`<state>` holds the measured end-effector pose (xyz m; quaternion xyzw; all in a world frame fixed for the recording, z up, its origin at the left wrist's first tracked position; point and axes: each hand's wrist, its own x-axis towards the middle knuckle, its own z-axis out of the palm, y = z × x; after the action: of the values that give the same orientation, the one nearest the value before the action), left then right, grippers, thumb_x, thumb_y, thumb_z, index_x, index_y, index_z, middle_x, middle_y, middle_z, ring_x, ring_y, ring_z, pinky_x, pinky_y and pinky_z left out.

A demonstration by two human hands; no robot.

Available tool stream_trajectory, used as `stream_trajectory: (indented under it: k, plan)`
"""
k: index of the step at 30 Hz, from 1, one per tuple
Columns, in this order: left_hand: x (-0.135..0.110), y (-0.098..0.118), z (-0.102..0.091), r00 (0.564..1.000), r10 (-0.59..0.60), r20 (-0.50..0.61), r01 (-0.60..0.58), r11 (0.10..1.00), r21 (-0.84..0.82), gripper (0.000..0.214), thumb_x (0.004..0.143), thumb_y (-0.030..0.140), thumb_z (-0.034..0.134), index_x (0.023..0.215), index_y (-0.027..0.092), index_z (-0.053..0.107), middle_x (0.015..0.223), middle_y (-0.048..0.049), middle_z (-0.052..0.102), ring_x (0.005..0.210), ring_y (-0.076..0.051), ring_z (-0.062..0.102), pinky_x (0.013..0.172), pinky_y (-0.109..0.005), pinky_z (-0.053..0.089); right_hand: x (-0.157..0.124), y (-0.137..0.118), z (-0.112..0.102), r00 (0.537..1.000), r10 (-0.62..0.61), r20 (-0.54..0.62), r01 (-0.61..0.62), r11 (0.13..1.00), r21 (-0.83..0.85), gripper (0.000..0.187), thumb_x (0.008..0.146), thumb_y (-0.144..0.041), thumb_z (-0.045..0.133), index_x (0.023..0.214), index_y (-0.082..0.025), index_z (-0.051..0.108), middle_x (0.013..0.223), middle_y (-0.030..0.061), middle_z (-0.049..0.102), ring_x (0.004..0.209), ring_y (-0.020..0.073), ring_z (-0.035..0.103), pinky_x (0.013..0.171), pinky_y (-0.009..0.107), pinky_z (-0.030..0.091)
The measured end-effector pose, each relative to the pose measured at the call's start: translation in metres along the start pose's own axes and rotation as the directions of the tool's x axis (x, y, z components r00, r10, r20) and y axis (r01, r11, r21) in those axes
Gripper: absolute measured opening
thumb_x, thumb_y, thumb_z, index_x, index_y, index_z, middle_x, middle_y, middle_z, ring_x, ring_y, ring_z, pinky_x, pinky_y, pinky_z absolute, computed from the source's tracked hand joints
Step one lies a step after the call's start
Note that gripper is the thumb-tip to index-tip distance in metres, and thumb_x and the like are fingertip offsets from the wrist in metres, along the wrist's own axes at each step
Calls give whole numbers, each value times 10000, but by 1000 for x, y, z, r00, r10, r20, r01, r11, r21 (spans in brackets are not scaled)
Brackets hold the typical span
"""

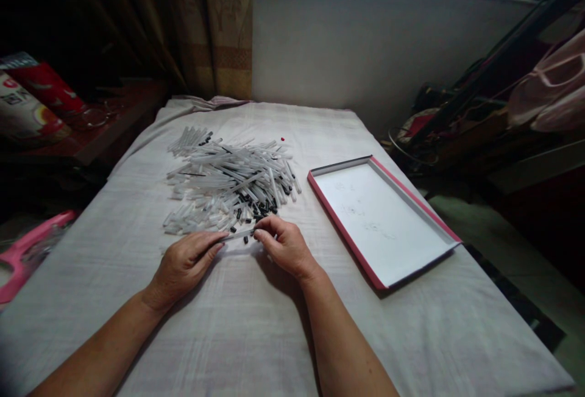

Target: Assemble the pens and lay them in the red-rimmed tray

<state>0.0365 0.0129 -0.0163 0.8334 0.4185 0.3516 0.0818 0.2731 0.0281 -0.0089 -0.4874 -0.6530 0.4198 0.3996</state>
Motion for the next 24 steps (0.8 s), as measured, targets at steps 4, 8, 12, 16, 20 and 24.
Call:
stream_trajectory:
  k: [4,8,12,16,20,24]
  plan:
    - [0,0,0,1000,-2,1,2,1000,-2,227,949,271,530,1106,208,682,985,-67,759,871,-190,717,794,-317,564,0,-1,0,1000,11,20,-11,1000,-11,146,842,-311,591,877,-195,672,759,4,672,679,134,595,643,255,462]
    - [0,0,0,1000,-2,8,2,1000,-8,225,952,275,528,1098,205,685,986,-67,760,878,-191,719,789,-312,564,-1,0,-1,1000,12,14,-12,1000,12,149,811,-288,625,907,-193,688,789,15,702,717,148,622,681,269,473]
    - [1,1,-2,1000,-8,5,8,1000,-11,226,942,274,547,1101,216,697,987,-61,765,879,-188,720,792,-306,558,0,-3,0,1000,21,7,-21,1000,-11,152,836,-296,582,758,-192,660,708,4,679,666,134,602,660,257,456]
    - [1,1,-4,1000,9,-28,-9,1000,6,224,928,258,567,1100,239,708,981,-49,769,875,-182,719,794,-293,541,0,-6,3,999,38,26,-39,999,27,200,836,-323,570,697,-188,619,639,-4,641,602,121,561,616,244,438]
    - [0,0,-6,995,-23,-92,24,1000,5,224,898,266,612,1105,253,697,999,-38,762,905,-192,707,834,-314,521,1,-6,3,997,77,-9,-76,991,107,240,817,-387,594,690,-185,614,630,1,631,566,116,529,565,236,420]
    - [5,-2,-7,895,-406,-184,352,897,-267,440,795,397,717,1186,212,634,1015,-70,729,842,-193,693,766,-316,549,4,-7,0,978,162,-132,-128,964,235,297,779,-462,631,668,-188,599,609,5,628,517,109,506,527,237,423]
